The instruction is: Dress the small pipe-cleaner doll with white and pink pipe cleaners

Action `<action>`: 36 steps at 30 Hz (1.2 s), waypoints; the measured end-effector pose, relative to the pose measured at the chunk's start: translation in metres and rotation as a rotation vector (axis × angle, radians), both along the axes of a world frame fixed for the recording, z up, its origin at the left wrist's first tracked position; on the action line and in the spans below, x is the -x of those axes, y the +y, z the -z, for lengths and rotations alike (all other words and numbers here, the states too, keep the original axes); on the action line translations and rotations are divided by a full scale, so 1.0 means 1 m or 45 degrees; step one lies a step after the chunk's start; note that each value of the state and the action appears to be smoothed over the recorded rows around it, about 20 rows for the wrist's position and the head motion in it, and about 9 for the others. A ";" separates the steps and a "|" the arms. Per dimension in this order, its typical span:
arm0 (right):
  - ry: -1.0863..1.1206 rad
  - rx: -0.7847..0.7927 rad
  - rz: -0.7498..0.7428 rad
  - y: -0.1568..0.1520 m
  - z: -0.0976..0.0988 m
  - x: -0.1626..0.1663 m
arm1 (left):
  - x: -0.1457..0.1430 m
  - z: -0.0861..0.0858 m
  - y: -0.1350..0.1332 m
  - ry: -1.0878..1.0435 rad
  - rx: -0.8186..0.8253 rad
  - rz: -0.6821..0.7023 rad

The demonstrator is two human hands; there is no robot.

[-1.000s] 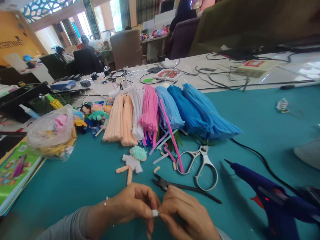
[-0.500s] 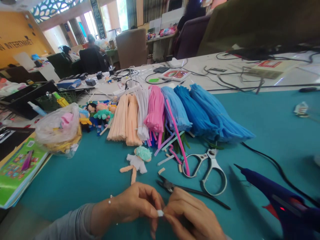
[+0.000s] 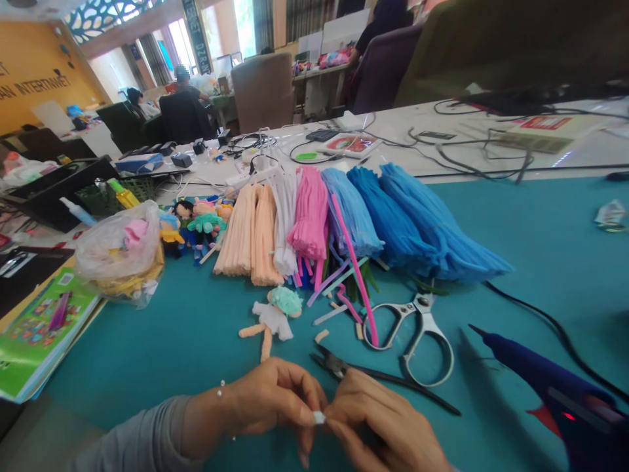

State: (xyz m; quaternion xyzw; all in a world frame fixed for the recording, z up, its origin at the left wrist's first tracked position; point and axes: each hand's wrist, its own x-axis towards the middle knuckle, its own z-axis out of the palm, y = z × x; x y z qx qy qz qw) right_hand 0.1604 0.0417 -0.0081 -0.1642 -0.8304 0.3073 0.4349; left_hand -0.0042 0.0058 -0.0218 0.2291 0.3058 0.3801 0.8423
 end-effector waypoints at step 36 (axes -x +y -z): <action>-0.328 0.354 -0.024 -0.002 -0.010 -0.009 | 0.003 -0.016 -0.009 0.615 -0.535 -0.102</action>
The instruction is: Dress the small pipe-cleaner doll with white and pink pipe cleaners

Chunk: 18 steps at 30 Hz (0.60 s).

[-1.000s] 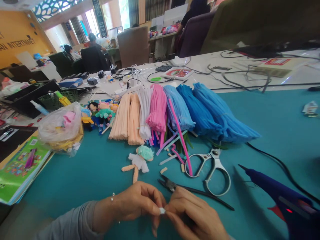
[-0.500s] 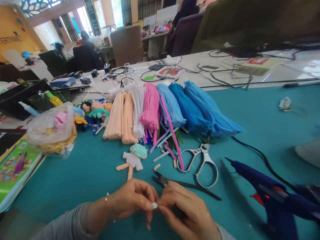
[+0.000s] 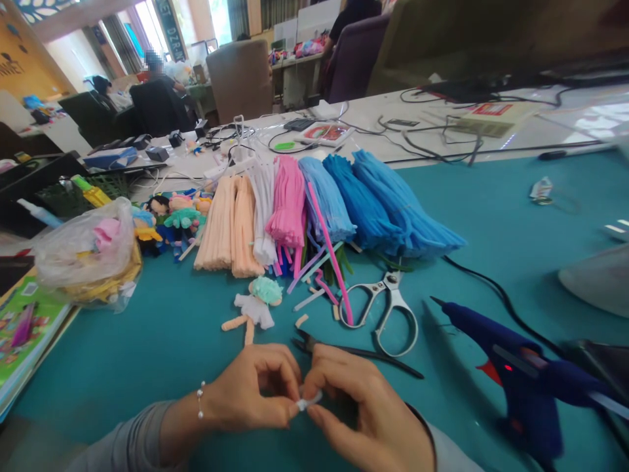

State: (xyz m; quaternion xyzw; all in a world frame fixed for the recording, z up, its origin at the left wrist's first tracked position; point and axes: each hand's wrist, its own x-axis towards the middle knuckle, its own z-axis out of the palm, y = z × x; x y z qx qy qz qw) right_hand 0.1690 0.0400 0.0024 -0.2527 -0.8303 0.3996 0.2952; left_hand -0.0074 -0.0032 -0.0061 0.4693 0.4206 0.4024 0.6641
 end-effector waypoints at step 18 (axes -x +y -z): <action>-0.014 0.183 -0.057 0.001 -0.004 0.005 | 0.000 -0.003 0.000 0.237 -0.157 0.040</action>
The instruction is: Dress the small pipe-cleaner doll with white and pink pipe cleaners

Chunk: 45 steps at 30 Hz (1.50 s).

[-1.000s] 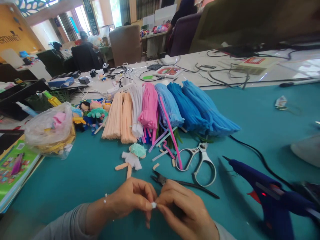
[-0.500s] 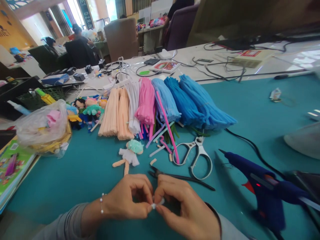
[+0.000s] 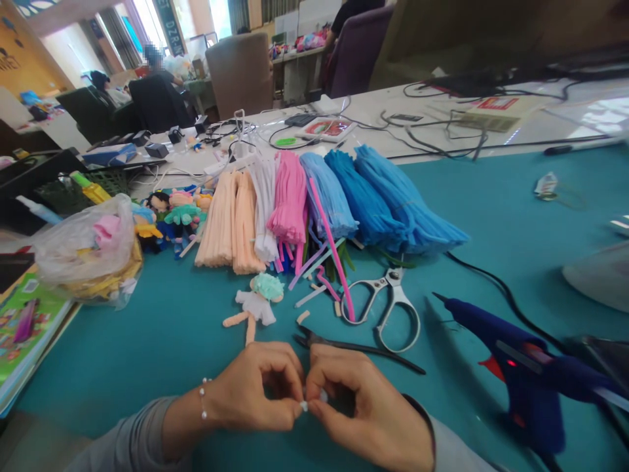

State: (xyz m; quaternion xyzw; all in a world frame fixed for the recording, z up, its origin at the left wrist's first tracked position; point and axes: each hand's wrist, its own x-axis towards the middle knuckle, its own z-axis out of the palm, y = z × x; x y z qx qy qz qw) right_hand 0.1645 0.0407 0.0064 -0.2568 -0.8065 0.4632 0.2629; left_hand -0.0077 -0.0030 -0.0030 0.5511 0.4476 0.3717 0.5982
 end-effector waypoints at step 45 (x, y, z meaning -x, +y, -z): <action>-0.073 0.087 -0.011 0.005 -0.003 -0.001 | -0.002 0.004 0.001 0.012 -0.072 -0.087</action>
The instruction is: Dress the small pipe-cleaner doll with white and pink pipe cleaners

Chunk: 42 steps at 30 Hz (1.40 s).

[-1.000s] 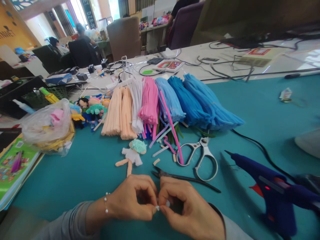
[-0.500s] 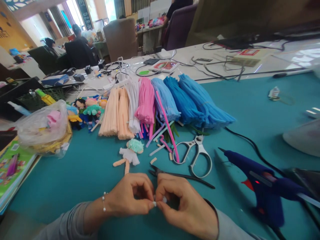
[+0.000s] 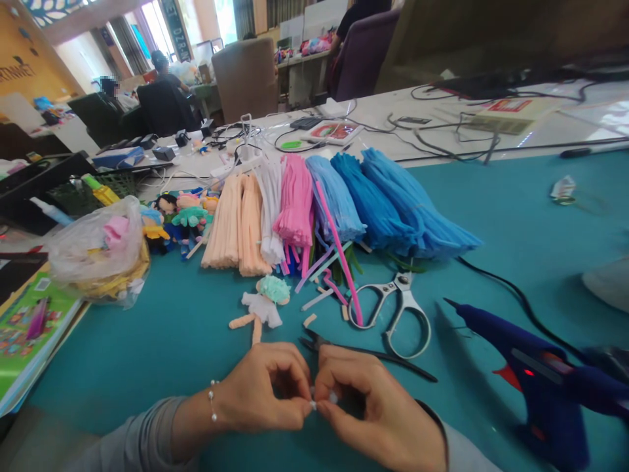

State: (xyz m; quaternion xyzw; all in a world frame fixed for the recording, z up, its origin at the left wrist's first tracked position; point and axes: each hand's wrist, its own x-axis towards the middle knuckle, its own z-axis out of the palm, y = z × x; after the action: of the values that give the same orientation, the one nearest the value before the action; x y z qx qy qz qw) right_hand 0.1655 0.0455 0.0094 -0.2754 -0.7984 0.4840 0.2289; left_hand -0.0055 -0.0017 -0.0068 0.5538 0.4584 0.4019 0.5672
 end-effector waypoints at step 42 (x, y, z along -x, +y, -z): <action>0.157 -0.001 0.059 0.000 0.007 -0.002 | -0.002 0.005 0.002 -0.368 0.280 -0.029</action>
State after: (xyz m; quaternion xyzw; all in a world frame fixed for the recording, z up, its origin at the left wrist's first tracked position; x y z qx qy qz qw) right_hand 0.1671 0.0459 0.0028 -0.2635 -0.7763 0.4944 0.2889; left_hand -0.0031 0.0000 -0.0116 0.4198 0.4195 0.4312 0.6796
